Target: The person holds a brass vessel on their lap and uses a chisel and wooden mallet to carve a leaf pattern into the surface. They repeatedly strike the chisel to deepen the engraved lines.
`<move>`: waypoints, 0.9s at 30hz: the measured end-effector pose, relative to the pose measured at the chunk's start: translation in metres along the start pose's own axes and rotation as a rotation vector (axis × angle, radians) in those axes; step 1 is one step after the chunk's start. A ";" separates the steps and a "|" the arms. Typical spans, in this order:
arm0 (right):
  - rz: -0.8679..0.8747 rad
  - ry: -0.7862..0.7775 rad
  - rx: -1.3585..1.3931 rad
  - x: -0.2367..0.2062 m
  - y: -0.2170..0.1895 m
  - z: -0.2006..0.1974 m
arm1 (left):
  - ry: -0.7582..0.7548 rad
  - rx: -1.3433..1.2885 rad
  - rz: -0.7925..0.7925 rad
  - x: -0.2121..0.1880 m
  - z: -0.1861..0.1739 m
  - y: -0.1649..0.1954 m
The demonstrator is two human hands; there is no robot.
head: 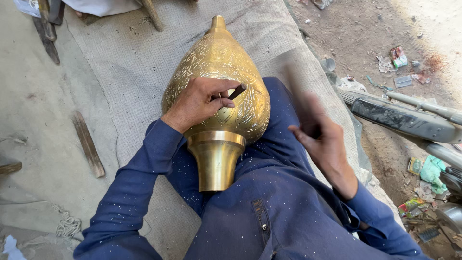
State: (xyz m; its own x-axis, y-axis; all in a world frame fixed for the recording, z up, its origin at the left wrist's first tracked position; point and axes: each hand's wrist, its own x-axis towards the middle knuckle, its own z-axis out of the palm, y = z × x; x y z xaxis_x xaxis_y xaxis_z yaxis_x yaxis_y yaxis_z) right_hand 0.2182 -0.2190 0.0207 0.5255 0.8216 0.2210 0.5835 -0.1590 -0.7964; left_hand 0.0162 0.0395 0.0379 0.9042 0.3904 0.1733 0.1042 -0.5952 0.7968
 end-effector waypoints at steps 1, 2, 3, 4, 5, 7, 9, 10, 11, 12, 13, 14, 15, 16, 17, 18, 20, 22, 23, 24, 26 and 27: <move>-0.080 -0.056 -0.144 -0.001 -0.002 -0.002 | -0.010 0.014 -0.024 0.000 0.000 0.000; -0.151 -0.113 -0.285 -0.002 -0.003 -0.002 | -0.028 0.027 -0.052 -0.001 0.000 0.000; -0.098 -0.050 -0.155 -0.004 -0.005 -0.001 | -0.035 -0.001 -0.049 -0.002 0.001 0.000; -0.058 0.013 -0.022 -0.004 -0.006 0.000 | -0.032 -0.022 -0.044 -0.002 0.001 -0.001; -0.011 0.068 0.112 -0.005 -0.008 0.001 | -0.032 -0.048 -0.047 -0.004 0.001 -0.001; -0.086 -0.064 -0.175 -0.008 -0.009 0.002 | -0.025 -0.020 0.063 -0.005 0.000 -0.003; -0.092 -0.068 -0.163 -0.010 -0.009 0.003 | -0.026 -0.033 0.112 -0.007 -0.001 -0.005; -0.061 -0.003 -0.015 -0.009 -0.008 0.002 | -0.029 -0.066 0.111 -0.007 -0.002 -0.006; -0.034 0.060 0.135 -0.009 -0.007 0.002 | -0.029 -0.094 0.109 -0.007 -0.002 -0.007; -0.041 -0.024 -0.030 -0.008 -0.006 0.000 | -0.040 -0.070 0.088 -0.008 -0.001 -0.008; -0.053 -0.109 -0.198 -0.007 -0.004 -0.002 | -0.048 -0.046 0.070 -0.008 0.000 -0.009; -0.076 -0.192 -0.361 -0.004 -0.002 -0.004 | -0.048 -0.012 0.053 -0.007 0.000 -0.009; -0.070 -0.166 -0.318 -0.002 0.000 -0.005 | -0.007 -0.047 0.040 -0.008 0.002 -0.009; -0.062 -0.137 -0.278 0.000 0.000 -0.005 | 0.033 -0.084 0.030 -0.008 0.006 -0.008; -0.073 -0.107 -0.232 0.004 0.001 -0.005 | 0.086 -0.109 0.023 -0.007 0.005 -0.008; -0.094 -0.091 -0.126 0.006 0.001 -0.003 | 0.098 -0.063 0.021 -0.008 0.004 -0.008; -0.113 -0.053 0.074 0.010 -0.003 -0.002 | 0.106 0.010 0.023 -0.008 0.007 -0.006; 0.016 -0.024 0.119 0.012 -0.007 -0.004 | 0.106 -0.019 0.000 -0.007 0.008 -0.004; 0.078 -0.011 0.143 0.014 -0.009 -0.004 | 0.109 -0.030 -0.011 -0.007 0.008 -0.003; 0.007 -0.092 -0.025 0.015 -0.010 -0.008 | 0.111 -0.019 -0.011 -0.006 0.008 -0.002; -0.134 -0.256 -0.359 0.018 -0.010 -0.016 | 0.115 0.003 -0.016 -0.006 0.008 0.000; -0.071 -0.193 -0.199 0.019 -0.010 -0.016 | 0.114 -0.015 -0.015 -0.006 0.008 0.001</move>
State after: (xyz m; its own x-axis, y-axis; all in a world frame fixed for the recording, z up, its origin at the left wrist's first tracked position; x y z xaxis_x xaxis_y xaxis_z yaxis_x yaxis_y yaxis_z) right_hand 0.2322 -0.2108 0.0417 0.3629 0.9204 0.1457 0.7346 -0.1864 -0.6524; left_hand 0.0141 0.0308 0.0334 0.8495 0.4768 0.2256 0.1100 -0.5784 0.8083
